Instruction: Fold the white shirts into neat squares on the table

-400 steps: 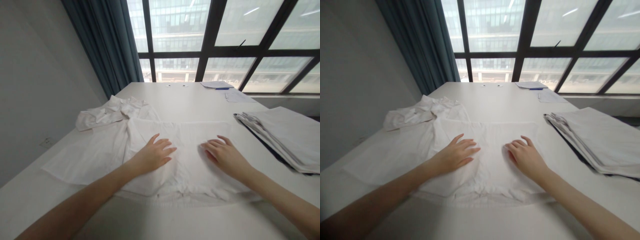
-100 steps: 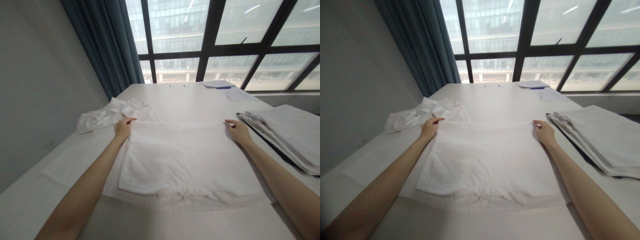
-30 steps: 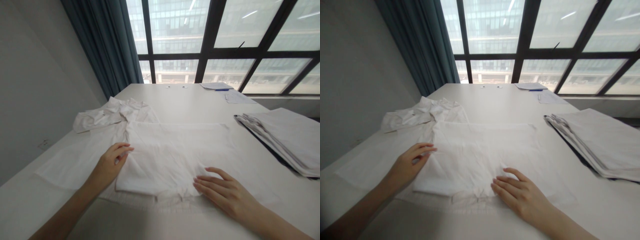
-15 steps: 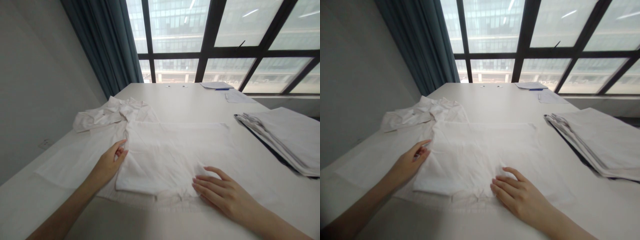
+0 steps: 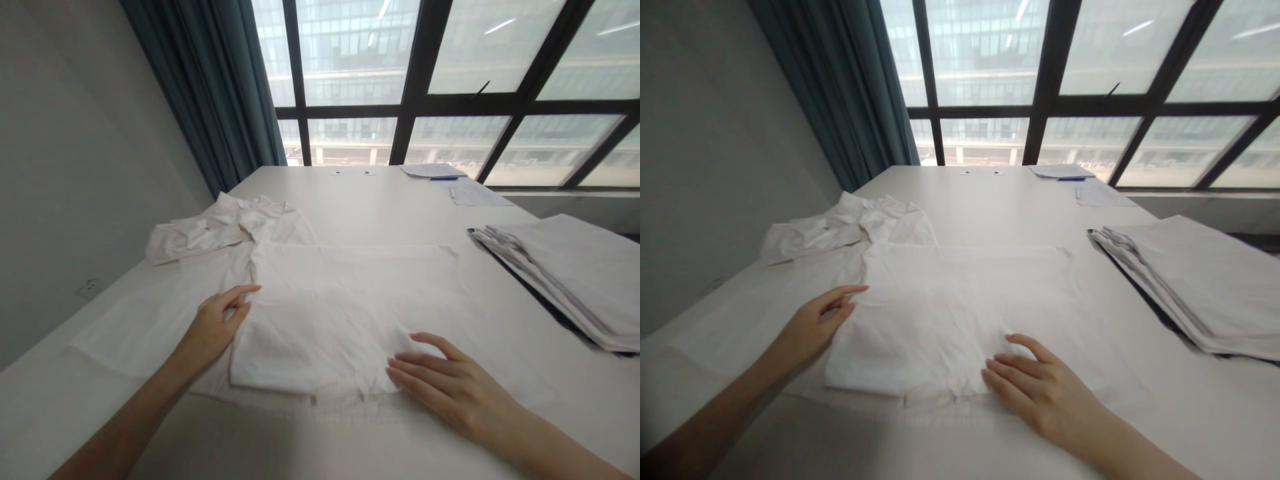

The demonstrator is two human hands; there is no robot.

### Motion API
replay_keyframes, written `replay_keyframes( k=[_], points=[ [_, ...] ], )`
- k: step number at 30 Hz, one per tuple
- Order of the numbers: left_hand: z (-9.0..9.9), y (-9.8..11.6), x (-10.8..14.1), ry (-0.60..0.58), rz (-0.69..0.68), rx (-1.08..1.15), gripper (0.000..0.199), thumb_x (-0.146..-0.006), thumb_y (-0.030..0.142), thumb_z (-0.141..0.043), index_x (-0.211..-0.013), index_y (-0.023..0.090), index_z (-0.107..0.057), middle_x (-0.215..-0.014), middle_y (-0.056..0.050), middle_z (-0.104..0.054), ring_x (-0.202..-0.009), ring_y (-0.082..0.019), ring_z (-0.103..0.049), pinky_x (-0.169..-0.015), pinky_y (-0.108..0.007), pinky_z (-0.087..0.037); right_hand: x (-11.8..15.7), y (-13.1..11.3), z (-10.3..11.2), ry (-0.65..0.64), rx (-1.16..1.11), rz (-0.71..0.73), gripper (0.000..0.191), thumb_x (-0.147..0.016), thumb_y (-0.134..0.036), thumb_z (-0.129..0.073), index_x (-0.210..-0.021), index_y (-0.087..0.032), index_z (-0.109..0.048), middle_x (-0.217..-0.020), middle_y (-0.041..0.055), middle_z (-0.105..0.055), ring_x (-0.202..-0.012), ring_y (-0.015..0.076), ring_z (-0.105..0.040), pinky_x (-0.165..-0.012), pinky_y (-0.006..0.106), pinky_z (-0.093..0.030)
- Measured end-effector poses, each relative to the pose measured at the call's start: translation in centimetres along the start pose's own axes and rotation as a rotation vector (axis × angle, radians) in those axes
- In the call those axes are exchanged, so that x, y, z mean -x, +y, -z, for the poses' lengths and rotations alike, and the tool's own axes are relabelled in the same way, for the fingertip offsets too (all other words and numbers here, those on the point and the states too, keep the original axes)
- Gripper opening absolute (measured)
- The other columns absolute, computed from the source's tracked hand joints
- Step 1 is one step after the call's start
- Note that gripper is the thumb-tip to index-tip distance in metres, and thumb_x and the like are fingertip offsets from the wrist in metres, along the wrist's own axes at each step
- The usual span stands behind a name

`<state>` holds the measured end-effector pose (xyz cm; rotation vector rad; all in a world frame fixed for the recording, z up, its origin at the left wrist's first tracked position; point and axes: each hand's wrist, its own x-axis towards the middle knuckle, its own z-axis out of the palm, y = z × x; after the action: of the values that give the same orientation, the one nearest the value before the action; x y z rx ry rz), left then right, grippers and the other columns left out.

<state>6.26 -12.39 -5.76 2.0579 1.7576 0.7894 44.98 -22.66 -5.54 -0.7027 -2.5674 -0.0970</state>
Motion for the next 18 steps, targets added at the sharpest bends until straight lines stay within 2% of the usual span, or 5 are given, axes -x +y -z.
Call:
replay_keyframes(
  k=[2,6,11,13,18],
  points=[
    [-0.2,-0.2,0.0,-0.017,0.004,-0.075,0.043,-0.082,0.044,-0.045,-0.111,0.023,-0.068,-0.067,0.001,-0.056,-0.067,-0.019,-0.058,-0.087,-0.041,-0.046,0.0,-0.2,0.0,-0.003,-0.038,-0.022,0.031,-0.096,-0.012,-0.046,-0.125,-0.013,-0.059,-0.105,0.0063,-0.075,-0.102,0.0167,-0.068,-0.115,0.04,-0.031],
    [-0.9,-0.6,0.2,0.049,-0.03,-0.277,0.035,-0.084,0.033,-0.045,-0.109,0.027,-0.069,-0.077,-0.001,-0.064,-0.081,-0.022,-0.064,-0.109,-0.059,-0.022,-0.1,0.0,0.3,-0.129,-0.303,-0.197,0.028,-0.094,-0.017,-0.051,-0.118,-0.021,-0.065,-0.107,0.0044,-0.074,-0.108,0.0183,-0.065,-0.115,0.045,-0.028],
    [-1.9,0.9,1.5,0.244,-0.371,-0.402,0.028,-0.091,0.028,-0.047,-0.109,0.028,-0.068,-0.116,-0.01,-0.062,-0.116,-0.028,-0.056,-0.111,-0.057,-0.02,0.3,1.4,-0.6,-0.159,-0.658,-0.585,0.027,-0.099,-0.031,-0.045,-0.107,-0.027,-0.07,-0.1,0.001,-0.075,-0.101,0.0183,-0.068,-0.11,0.045,-0.038],
    [-2.3,2.4,2.6,0.103,-0.568,-0.332,0.029,-0.094,0.025,-0.045,-0.115,0.029,-0.065,-0.131,-0.007,-0.057,-0.128,-0.025,-0.048,-0.114,-0.051,-0.022,0.5,1.7,-1.3,-0.118,-0.644,-0.66,0.028,-0.099,-0.034,-0.044,-0.104,-0.026,-0.071,-0.101,0.0025,-0.075,-0.103,0.0192,-0.067,-0.105,0.042,-0.044],
    [-2.7,6.3,5.1,-0.581,-0.848,-0.251,0.05,-0.096,0.025,-0.047,-0.143,0.037,-0.038,-0.158,0.001,-0.025,-0.146,-0.022,-0.022,-0.119,-0.047,-0.013,0.9,1.4,-2.4,-0.162,-0.308,-0.532,0.036,-0.097,-0.034,-0.047,-0.132,-0.032,-0.057,-0.143,0.0032,-0.052,-0.141,0.0243,-0.031,-0.111,0.046,-0.037]
  ],
)
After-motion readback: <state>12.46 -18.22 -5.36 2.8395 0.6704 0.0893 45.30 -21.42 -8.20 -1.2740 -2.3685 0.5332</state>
